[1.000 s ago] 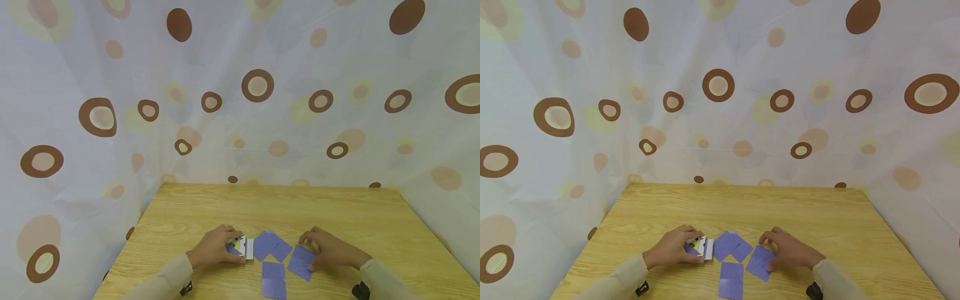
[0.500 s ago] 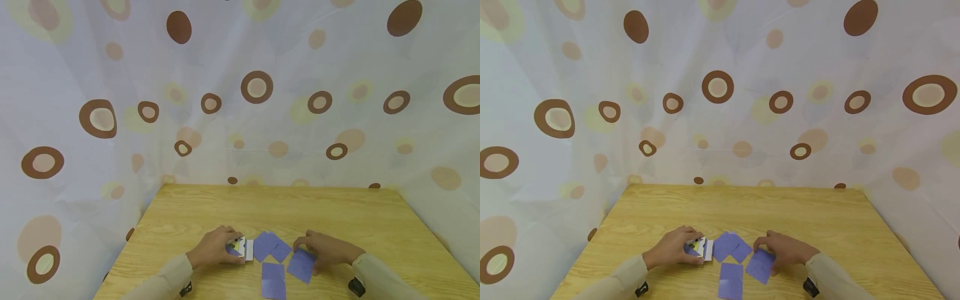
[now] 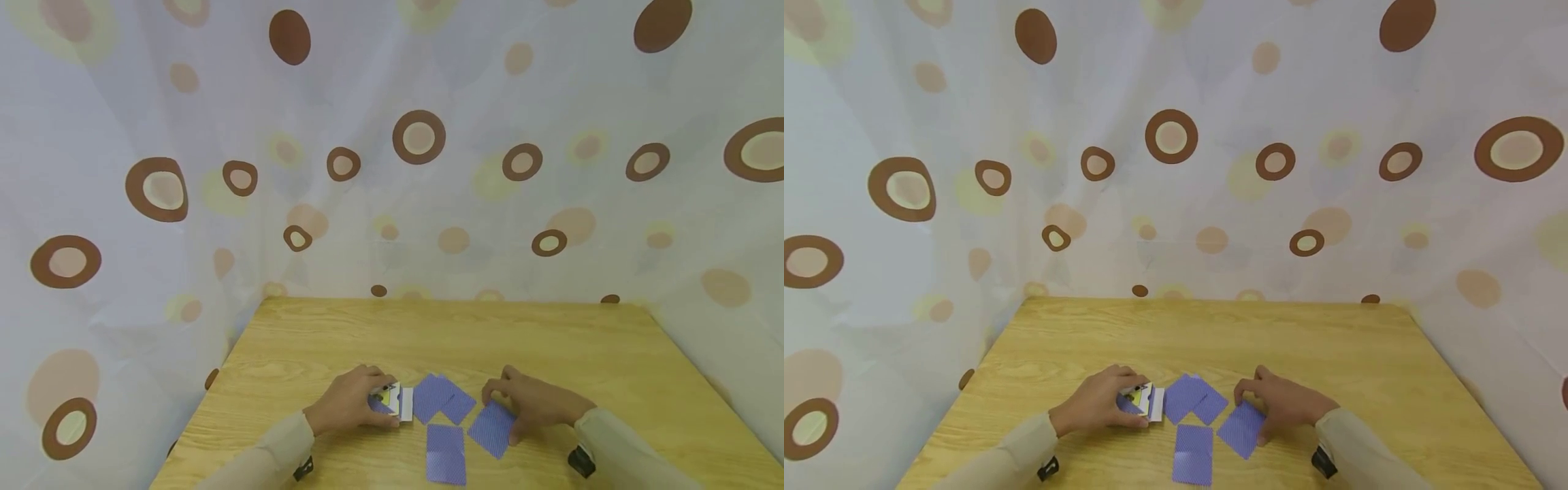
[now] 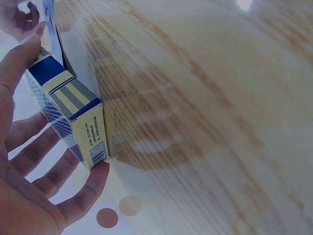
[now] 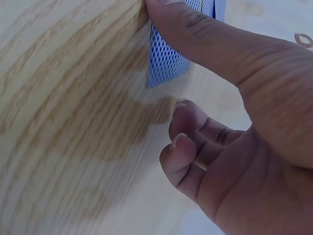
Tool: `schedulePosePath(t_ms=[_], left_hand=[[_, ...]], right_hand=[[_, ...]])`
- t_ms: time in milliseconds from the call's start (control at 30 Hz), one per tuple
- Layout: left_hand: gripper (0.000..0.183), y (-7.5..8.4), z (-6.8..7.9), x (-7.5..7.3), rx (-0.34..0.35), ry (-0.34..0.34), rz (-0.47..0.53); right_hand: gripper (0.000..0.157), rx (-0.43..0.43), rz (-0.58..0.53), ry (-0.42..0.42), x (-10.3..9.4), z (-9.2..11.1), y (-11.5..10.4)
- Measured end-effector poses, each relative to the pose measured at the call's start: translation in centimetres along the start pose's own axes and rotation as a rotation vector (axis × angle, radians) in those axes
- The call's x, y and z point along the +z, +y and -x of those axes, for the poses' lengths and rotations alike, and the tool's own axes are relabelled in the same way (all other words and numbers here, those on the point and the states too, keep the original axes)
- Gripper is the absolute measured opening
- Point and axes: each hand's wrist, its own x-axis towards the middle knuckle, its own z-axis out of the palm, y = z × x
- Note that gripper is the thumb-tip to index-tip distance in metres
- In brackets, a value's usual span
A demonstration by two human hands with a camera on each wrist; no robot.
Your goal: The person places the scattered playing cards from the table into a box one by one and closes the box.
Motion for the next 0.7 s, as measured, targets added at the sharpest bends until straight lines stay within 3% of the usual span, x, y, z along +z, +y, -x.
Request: schedulePosePath(t_ms=[300, 600, 700], left_hand=[[0.079, 0.1, 0.0, -0.2, -0.011, -0.005, 0.01], [0.079, 0.0, 0.0, 0.0, -0.018, -0.006, 0.007], [0.079, -0.1, 0.0, 0.0, -0.021, -0.01, 0.007]], right_hand=[[0.057, 0.041, -0.06, 0.006, -0.2, -0.1, -0.2], [0.054, 0.072, -0.05, 0.259, 0.3, -0.1, 1.2], [0.046, 0.101, -0.023, 0.277, 0.4, 0.1, 1.7]])
